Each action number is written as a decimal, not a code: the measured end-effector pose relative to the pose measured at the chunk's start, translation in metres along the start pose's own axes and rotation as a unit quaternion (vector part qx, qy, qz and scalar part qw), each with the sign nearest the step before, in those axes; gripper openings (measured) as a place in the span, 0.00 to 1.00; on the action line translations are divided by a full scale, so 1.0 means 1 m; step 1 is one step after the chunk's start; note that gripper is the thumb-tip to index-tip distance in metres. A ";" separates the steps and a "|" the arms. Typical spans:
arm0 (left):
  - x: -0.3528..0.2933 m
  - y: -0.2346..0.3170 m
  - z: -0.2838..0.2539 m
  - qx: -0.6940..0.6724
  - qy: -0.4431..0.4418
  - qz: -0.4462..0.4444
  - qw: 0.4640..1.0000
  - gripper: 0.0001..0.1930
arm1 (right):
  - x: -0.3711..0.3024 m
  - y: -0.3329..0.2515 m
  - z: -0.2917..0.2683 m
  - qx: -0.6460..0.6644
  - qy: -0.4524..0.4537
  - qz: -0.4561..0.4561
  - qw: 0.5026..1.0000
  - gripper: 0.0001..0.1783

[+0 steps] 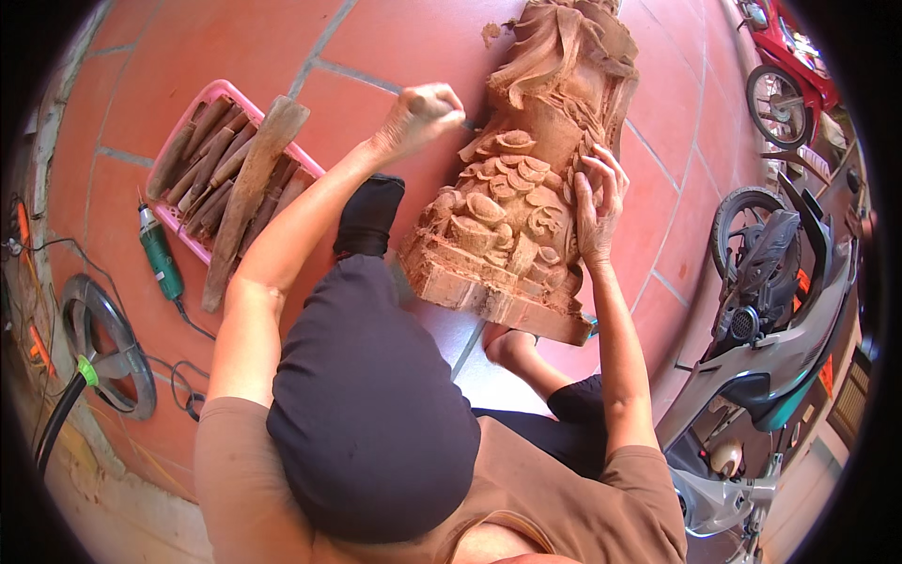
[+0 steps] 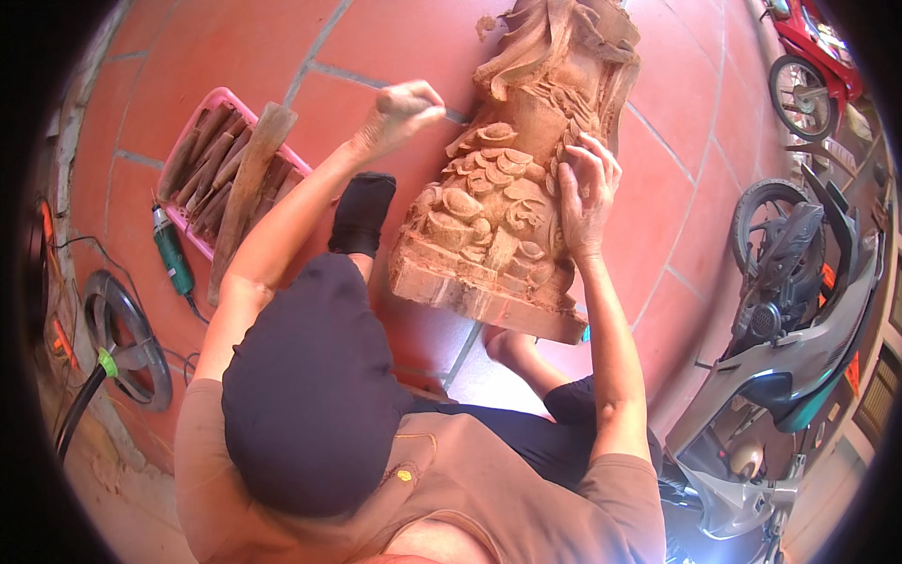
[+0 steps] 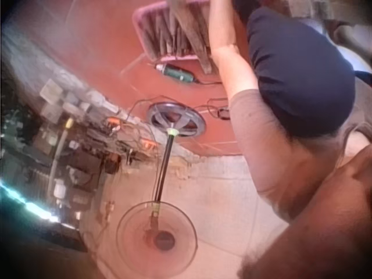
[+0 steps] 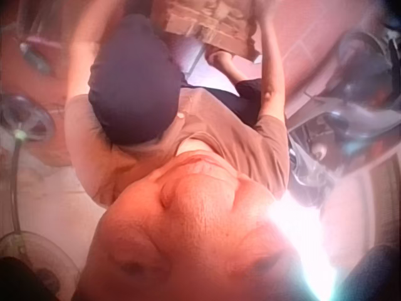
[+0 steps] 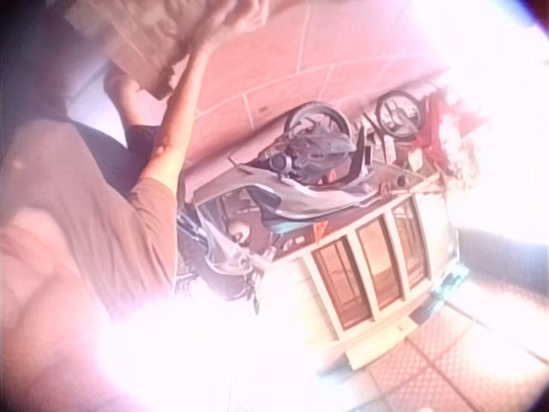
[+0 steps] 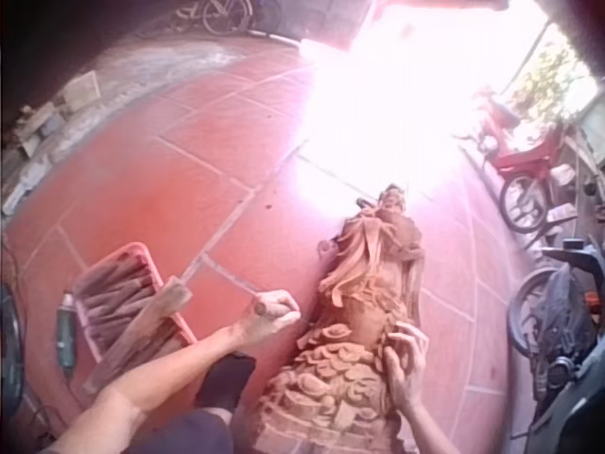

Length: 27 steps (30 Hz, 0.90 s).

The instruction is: The person carves a wooden block using a rotary tool and hand chisels. They refine the surface details of a relief design, switching between power and manual tools to shape the wood.

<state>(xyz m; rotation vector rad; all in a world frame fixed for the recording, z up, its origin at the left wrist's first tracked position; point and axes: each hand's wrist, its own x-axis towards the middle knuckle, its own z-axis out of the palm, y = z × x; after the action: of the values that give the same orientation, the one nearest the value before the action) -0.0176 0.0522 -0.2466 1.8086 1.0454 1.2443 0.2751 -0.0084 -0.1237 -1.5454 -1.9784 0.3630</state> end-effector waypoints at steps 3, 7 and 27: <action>0.013 0.009 0.004 -0.102 0.108 -0.043 0.988 0.05 | -0.001 -0.003 0.000 -0.017 -0.003 -0.006 1.000 0.12; 0.019 0.020 0.028 -0.125 0.155 -0.068 0.978 0.08 | 0.021 -0.009 -0.003 -0.115 -0.001 -0.073 0.991 0.13; -0.075 0.041 -0.016 -0.299 0.186 -0.310 0.883 0.08 | 0.130 -0.031 0.087 -0.244 -0.311 -0.345 0.851 0.04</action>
<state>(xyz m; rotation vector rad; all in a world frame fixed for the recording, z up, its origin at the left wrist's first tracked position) -0.0397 -0.0314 -0.2349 0.6941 1.1481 1.3189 0.1800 0.1187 -0.1379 -0.8836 -3.1658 0.0411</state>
